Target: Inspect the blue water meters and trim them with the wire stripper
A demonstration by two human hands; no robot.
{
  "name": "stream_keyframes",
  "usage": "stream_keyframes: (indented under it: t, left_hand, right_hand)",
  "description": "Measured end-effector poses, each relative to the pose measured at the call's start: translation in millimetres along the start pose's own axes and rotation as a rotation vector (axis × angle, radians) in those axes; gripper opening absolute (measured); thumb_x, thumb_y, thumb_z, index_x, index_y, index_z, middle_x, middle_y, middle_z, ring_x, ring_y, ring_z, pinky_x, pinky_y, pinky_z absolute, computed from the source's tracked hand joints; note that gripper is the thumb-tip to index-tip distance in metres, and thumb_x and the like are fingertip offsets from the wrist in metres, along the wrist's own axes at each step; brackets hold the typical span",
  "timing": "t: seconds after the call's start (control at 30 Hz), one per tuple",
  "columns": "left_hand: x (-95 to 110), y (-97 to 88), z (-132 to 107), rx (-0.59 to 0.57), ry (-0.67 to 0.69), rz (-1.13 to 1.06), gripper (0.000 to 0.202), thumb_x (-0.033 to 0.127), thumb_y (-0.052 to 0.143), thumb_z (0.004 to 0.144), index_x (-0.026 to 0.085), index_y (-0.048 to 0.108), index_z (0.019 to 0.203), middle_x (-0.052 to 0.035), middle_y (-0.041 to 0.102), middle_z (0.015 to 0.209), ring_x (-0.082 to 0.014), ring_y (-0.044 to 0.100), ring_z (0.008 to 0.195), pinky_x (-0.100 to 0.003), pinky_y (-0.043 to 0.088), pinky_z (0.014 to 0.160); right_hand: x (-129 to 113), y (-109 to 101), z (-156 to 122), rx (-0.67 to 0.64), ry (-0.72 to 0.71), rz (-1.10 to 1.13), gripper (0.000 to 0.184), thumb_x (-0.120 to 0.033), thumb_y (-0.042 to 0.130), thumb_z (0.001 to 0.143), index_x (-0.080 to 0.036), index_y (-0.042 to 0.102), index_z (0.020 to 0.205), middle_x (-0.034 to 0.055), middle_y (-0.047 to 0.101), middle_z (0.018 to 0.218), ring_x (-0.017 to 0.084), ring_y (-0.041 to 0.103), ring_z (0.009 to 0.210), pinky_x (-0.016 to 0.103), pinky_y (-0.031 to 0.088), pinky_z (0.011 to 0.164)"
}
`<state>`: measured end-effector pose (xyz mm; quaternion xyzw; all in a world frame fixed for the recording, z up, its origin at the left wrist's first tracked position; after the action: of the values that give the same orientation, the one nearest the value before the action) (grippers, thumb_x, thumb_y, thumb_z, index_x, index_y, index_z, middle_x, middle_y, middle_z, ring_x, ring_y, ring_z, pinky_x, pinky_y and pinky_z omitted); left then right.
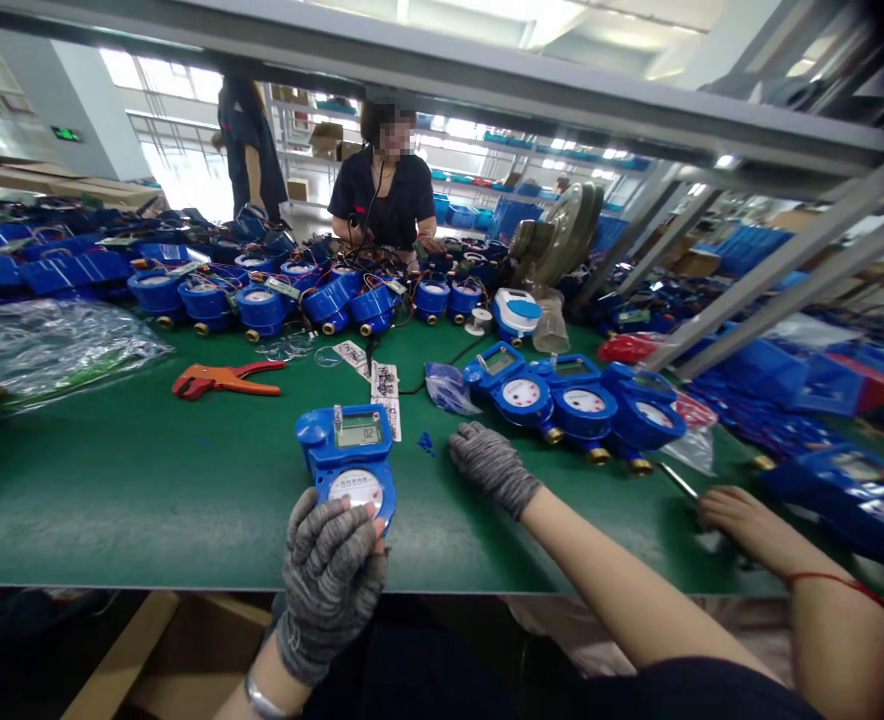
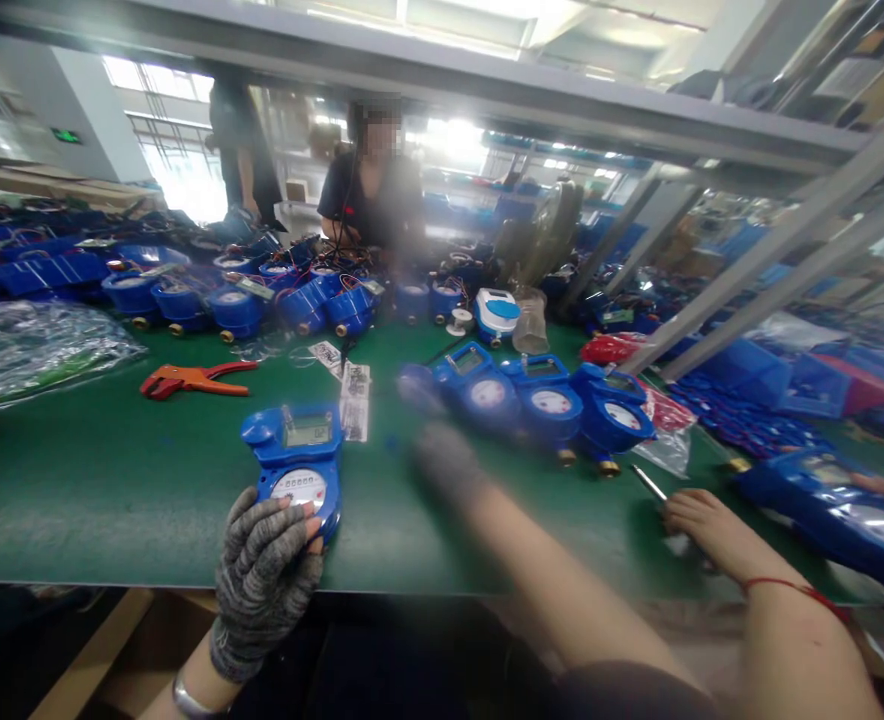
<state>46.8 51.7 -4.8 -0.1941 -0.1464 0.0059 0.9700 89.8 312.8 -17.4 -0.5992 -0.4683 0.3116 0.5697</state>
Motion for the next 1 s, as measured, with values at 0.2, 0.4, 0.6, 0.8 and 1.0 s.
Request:
stream_keyframes:
  t: [0.2, 0.4, 0.6, 0.8, 1.0]
  left_hand:
    - [1, -0.3, 0, 0.005, -0.020, 0.010, 0.027, 0.007, 0.067, 0.079, 0.019, 0.065, 0.103, -0.0043, 0.070, 0.100, -0.0235, 0.059, 0.107, -0.055, 0.037, 0.107]
    - [0, -0.6, -2, 0.006, -0.024, 0.017, 0.027, 0.010, 0.066, 0.081, 0.021, 0.064, 0.105, -0.0037, 0.070, 0.102, -0.0229, 0.059, 0.108, -0.055, 0.036, 0.109]
    - [-2, 0.1, -4, 0.018, -0.045, 0.005, 0.025, 0.012, 0.066, 0.080, 0.023, 0.064, 0.103, -0.0018, 0.069, 0.103, -0.0222, 0.058, 0.108, -0.055, 0.036, 0.110]
    - [3, -1.8, -4, 0.028, -0.031, 0.015, 0.026, 0.012, 0.062, 0.083, 0.022, 0.063, 0.107, -0.0021, 0.068, 0.101, -0.0213, 0.056, 0.110, -0.057, 0.035, 0.112]
    - [7, -8.0, -3, 0.115, -0.111, 0.105, 0.018, 0.011, 0.061, 0.083, 0.023, 0.066, 0.097, -0.0055, 0.059, 0.109, -0.0224, 0.051, 0.115, -0.051, 0.043, 0.107]
  right_hand:
    - [9, -4, 8, 0.051, 0.099, 0.107, 0.025, -0.021, 0.050, 0.093, -0.012, 0.070, 0.104, 0.0144, 0.067, 0.100, 0.023, 0.062, 0.095, 0.028, 0.047, 0.082]
    - [14, 0, 14, 0.065, 0.098, 0.198, 0.021, -0.016, 0.053, 0.089, -0.013, 0.070, 0.100, 0.0112, 0.069, 0.095, 0.020, 0.063, 0.091, 0.025, 0.046, 0.081]
    - [7, -17, 9, 0.139, 0.104, 0.247, 0.017, -0.014, 0.053, 0.088, -0.010, 0.069, 0.093, 0.0122, 0.068, 0.094, 0.020, 0.063, 0.087, 0.028, 0.048, 0.081]
    - [-83, -99, -21, 0.573, -0.382, 0.564, 0.015, -0.022, 0.053, 0.092, -0.016, 0.065, 0.098, 0.0075, 0.065, 0.097, 0.019, 0.059, 0.090, 0.031, 0.048, 0.085]
    - [-160, -116, -10, 0.465, -0.668, 0.389, 0.008, -0.020, 0.063, 0.084, -0.017, 0.069, 0.080, 0.0068, 0.062, 0.085, 0.021, 0.054, 0.081, 0.038, 0.045, 0.083]
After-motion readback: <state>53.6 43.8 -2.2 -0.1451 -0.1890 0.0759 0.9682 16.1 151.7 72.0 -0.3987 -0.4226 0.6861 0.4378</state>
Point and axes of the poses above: each hand's wrist, its own z-axis towards the middle knuckle, its own y-axis out of the palm, x = y × z, the point moved 5 cm from there along z, towards the middle knuckle
